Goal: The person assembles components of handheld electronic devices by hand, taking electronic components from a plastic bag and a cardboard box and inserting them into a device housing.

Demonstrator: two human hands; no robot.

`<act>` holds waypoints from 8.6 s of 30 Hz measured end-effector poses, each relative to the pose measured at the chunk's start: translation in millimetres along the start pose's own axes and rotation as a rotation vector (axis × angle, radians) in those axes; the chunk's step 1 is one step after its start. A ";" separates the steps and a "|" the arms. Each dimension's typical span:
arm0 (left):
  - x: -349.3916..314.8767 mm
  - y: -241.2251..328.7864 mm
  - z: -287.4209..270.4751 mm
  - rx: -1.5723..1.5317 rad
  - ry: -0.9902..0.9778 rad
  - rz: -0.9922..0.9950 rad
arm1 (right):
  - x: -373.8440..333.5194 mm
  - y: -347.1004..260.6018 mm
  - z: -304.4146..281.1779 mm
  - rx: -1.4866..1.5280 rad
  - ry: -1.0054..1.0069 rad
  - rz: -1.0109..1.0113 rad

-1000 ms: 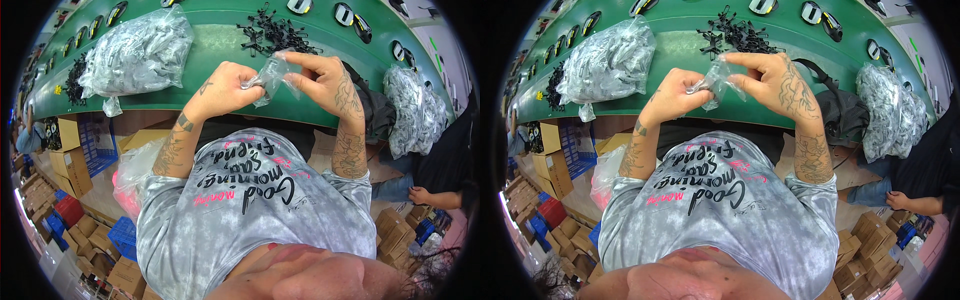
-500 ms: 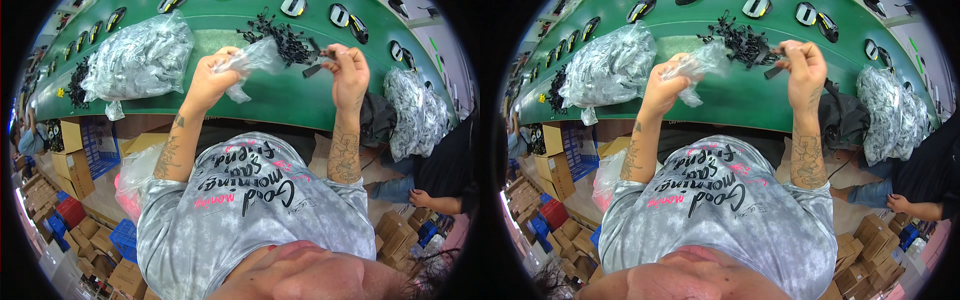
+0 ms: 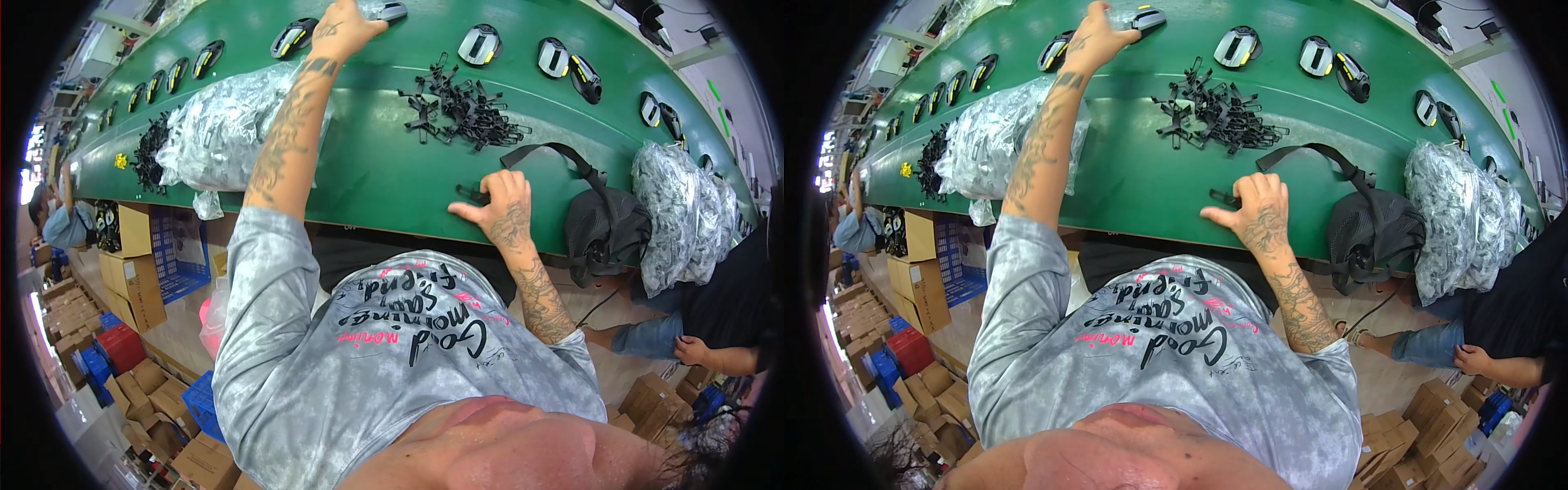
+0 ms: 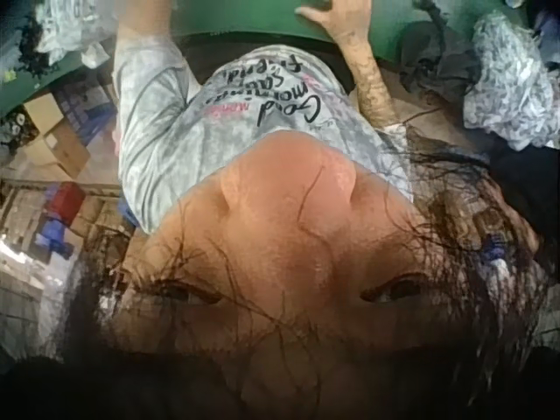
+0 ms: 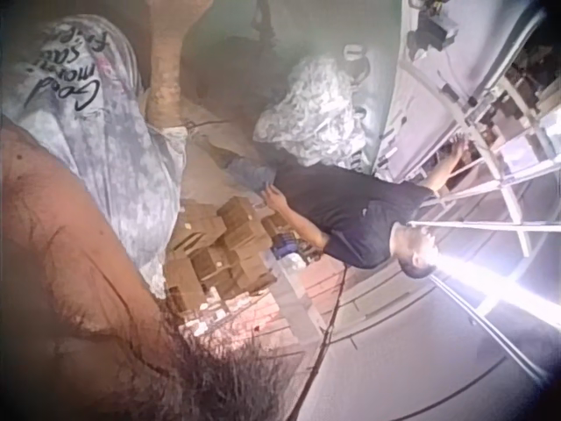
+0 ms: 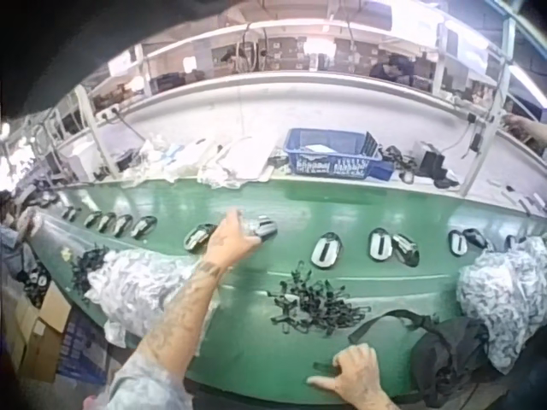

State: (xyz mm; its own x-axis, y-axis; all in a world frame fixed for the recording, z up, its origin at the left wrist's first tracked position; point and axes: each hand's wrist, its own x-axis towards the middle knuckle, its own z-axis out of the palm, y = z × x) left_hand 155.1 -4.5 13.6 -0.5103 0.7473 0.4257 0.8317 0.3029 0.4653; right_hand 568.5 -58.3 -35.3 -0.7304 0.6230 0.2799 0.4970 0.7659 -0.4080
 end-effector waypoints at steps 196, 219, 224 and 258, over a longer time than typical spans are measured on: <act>-249.8 50.5 -10.0 -1.397 -0.548 -0.612 | 47.7 -59.5 14.2 0.473 0.069 0.330; -259.5 49.2 -10.5 -1.469 -0.481 -0.472 | 55.2 -53.4 25.0 0.612 -0.086 0.424; -258.3 51.3 -12.9 -1.479 -0.507 -0.470 | 55.0 -56.2 27.5 0.591 -0.048 0.402; -260.1 48.6 -6.4 -1.524 -0.454 -0.479 | 60.0 -26.2 27.5 1.488 -0.235 0.682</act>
State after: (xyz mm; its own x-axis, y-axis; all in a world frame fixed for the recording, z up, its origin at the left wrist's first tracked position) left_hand 326.9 -187.9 -69.6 -0.3110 0.9462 -0.0895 -0.4744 -0.0729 0.8773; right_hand 498.7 -45.3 -31.7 -0.6991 0.6169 -0.3615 -0.0191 -0.5215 -0.8531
